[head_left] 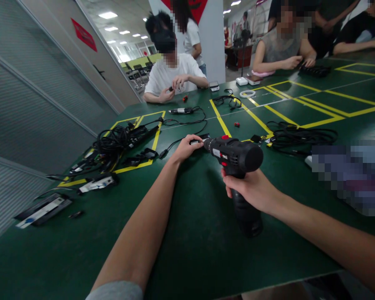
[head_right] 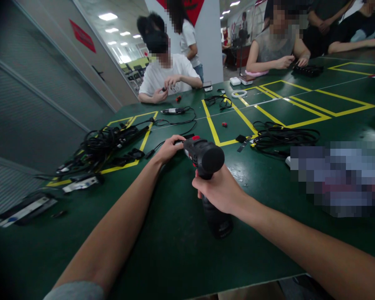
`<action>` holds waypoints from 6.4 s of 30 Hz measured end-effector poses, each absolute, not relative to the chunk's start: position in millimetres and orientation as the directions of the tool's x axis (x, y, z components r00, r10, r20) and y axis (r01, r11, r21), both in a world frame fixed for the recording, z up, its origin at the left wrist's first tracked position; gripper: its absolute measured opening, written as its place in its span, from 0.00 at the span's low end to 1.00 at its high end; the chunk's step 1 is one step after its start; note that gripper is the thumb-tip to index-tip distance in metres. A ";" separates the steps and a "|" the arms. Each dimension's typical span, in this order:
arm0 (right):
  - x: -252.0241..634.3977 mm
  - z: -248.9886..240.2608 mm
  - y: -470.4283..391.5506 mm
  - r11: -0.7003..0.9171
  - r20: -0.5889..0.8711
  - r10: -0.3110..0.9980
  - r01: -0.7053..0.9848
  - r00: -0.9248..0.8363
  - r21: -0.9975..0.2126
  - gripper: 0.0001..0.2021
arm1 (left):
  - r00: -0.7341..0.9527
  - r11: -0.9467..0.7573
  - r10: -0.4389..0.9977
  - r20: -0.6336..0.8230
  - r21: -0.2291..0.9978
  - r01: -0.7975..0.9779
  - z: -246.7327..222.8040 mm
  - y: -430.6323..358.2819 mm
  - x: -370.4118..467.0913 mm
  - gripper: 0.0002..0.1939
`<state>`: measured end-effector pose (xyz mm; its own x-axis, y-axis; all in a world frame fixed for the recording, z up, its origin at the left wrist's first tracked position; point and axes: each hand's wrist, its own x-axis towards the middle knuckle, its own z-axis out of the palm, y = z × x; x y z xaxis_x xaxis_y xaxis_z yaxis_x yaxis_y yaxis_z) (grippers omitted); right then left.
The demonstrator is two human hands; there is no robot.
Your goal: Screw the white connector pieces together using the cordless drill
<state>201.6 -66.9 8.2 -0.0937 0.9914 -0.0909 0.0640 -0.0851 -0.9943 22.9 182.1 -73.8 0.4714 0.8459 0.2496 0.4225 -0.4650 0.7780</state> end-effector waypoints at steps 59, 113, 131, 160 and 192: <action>201.4 5.7 -65.8 -0.077 -0.082 0.993 0.063 -0.086 -0.995 0.04 | 0.487 -0.495 0.828 0.279 0.771 0.399 -76.9 185.4 22.8 0.16; 201.3 10.5 -67.9 -0.075 -0.084 0.993 0.105 -0.077 -0.992 0.02 | 0.487 -0.445 0.841 0.234 0.811 0.380 -71.0 179.4 24.0 0.15; 200.1 6.6 -66.1 -0.064 -0.071 0.995 0.091 -0.074 -0.994 0.02 | 0.488 -0.454 0.840 0.239 0.802 0.389 -71.9 180.5 22.4 0.14; 199.9 5.2 -66.0 -0.056 -0.060 0.996 0.063 -0.070 -0.996 0.03 | 0.485 -0.466 0.837 0.253 0.795 0.388 -72.5 180.2 22.4 0.14; 200.6 8.8 -68.9 -0.081 -0.088 0.994 0.108 -0.059 -0.991 0.01 | 0.467 -0.480 0.835 0.291 0.801 0.359 -71.6 177.7 22.4 0.20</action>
<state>200.6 -68.9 8.8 -0.0589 0.9944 -0.0879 0.1081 -0.0811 -0.9908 22.4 177.7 -71.6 0.4668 0.8351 0.2909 0.3589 -0.4795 0.8008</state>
